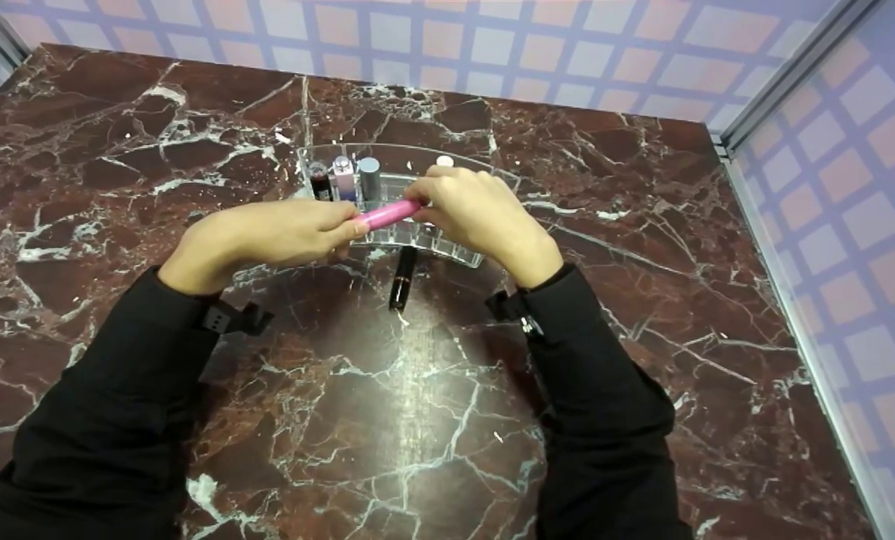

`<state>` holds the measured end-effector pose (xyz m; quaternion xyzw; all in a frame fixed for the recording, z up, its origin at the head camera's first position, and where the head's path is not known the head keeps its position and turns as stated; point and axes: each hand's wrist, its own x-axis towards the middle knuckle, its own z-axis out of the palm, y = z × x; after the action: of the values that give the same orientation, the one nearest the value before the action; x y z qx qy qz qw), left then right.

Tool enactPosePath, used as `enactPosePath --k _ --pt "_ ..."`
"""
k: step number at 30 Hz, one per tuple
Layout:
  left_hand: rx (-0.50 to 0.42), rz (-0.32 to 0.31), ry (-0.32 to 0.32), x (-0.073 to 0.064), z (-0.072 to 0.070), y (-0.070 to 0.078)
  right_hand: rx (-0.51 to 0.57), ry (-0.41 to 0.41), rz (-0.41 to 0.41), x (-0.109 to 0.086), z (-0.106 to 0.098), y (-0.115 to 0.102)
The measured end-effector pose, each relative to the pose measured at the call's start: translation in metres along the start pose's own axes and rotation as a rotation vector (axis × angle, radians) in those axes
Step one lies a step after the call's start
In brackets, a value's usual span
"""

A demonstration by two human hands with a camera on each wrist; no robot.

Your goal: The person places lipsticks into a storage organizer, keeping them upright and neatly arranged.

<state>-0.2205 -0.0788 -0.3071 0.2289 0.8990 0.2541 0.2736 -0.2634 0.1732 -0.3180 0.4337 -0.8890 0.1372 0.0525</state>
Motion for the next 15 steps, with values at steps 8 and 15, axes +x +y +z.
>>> enactPosePath --k 8,15 --pt "-0.007 -0.027 -0.006 0.0001 0.0 -0.001 0.005 -0.034 0.029 0.0002 0.0005 0.0001" --pt "-0.01 -0.02 -0.004 -0.0003 0.0002 -0.0009 0.013 -0.005 0.016 0.0001 0.0015 0.0018"
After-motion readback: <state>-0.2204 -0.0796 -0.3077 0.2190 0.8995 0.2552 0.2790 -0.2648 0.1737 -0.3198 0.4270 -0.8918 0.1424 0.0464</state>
